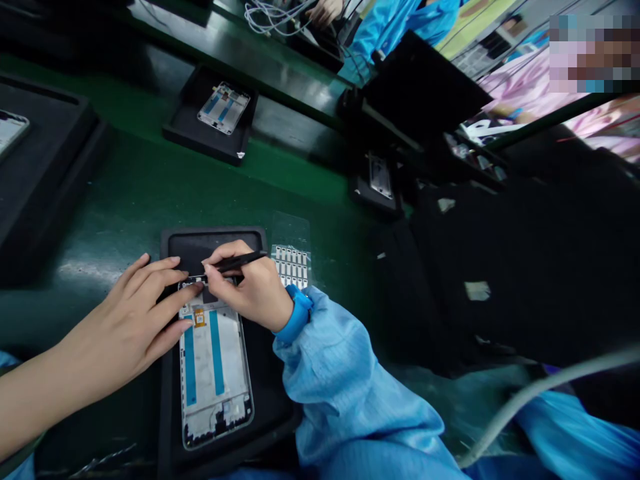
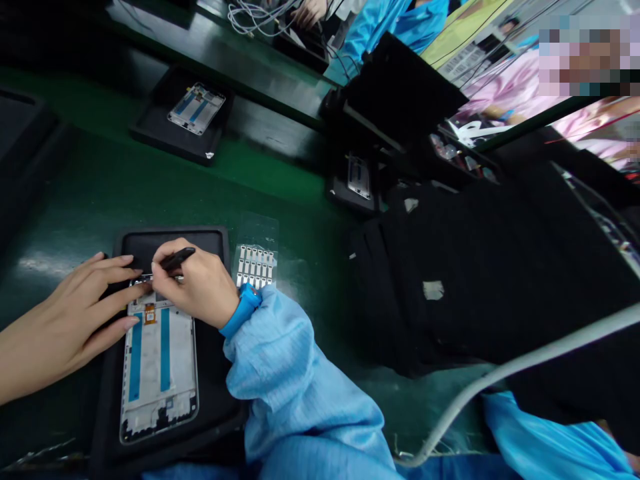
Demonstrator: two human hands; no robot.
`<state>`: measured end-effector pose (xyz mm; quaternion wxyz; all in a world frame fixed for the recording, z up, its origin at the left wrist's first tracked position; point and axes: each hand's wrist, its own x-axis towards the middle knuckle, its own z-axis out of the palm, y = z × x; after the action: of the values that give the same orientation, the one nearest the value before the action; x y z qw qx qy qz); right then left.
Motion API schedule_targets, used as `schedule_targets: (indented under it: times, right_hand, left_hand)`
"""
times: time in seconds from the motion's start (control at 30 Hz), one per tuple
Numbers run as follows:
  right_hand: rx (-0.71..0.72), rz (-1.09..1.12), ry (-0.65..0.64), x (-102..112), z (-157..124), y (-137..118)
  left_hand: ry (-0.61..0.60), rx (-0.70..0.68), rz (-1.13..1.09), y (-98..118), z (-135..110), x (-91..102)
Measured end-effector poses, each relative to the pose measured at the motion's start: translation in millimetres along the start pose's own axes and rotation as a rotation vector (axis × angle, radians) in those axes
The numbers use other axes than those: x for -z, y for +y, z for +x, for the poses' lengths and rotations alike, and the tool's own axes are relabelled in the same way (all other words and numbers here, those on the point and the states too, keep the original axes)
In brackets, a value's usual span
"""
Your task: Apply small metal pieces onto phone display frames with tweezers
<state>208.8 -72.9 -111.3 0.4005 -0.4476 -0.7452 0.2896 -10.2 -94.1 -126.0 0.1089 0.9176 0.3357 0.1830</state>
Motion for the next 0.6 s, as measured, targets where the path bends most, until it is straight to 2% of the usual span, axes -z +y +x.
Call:
schedule_targets:
  times: [0.17,0.47,0.53,0.6]
  right_hand:
    - [-0.059,0.059,-0.005,3.3,-0.5,2.8]
    - [0.22,-0.278,-0.114,0.1,-1.9,-3.3]
    - [0.203,-0.232,-0.096,0.5,-2.9,-2.0]
    - [0.085,-0.093,-0.035,1.9,-3.8,0.7]
  left_hand:
    - [-0.003,-0.005,0.006,0.1,0.0,-0.1]
    - [0.008,-0.009,0.009,0.2,-0.5,-2.3]
    - [0.005,-0.013,0.01,-0.5,-0.9,-2.2]
    - [0.003,-0.011,0.006,-1.2,-1.1,-2.1]
